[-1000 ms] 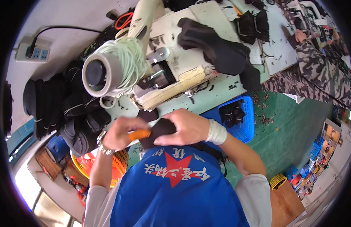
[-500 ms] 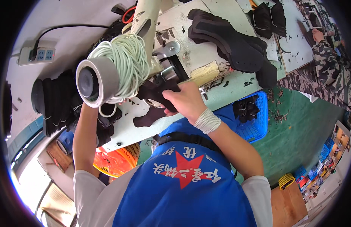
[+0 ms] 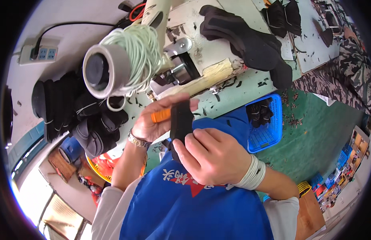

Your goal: The person joins and binds shoe upper fabric parts using an industrial sewing machine.

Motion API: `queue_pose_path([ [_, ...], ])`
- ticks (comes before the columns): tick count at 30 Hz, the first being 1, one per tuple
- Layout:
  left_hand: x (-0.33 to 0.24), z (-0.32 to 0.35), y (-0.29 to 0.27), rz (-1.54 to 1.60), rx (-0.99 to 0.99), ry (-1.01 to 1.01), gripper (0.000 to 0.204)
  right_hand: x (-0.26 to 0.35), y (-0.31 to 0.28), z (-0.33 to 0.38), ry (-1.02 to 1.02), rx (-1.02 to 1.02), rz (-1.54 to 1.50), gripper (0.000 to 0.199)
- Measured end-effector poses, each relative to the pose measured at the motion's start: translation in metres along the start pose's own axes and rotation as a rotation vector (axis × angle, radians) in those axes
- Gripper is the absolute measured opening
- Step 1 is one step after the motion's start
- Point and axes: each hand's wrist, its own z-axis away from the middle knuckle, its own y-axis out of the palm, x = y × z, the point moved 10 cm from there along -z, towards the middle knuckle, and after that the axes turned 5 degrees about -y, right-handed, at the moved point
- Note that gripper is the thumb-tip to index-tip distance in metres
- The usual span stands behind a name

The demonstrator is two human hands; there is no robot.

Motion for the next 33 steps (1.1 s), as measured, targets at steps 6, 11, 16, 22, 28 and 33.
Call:
queue_pose_path([
  [6, -0.01, 0.001, 0.001, 0.309, 0.154, 0.107, 0.053, 0.003, 0.005, 0.016, 0.005, -0.013, -0.005, 0.03],
  [11, -0.022, 0.016, -0.01, -0.354, -0.05, 0.168, 0.024, -0.058, 0.036, 0.047, 0.559, -0.086, -0.615, 0.02],
  [16, -0.024, 0.014, -0.035, -0.527, -0.417, -0.097, 0.014, -0.096, 0.1, 0.042, 0.78, 0.083, -1.036, 0.026],
  [22, -0.037, 0.011, -0.066, -0.362, -0.495, -0.146, 0.025, -0.137, 0.134, 0.033, 1.001, -0.055, -1.015, 0.028],
  [28, -0.043, 0.004, -0.066, -0.336, -0.492, -0.079, 0.012, -0.139, 0.145, 0.04, 1.132, -0.157, -1.184, 0.027],
  [33, -0.045, 0.015, -0.063, -0.348, -0.466, -0.081, 0.02, -0.126, 0.145, 0.038, 1.163, -0.117, -1.232, 0.024],
])
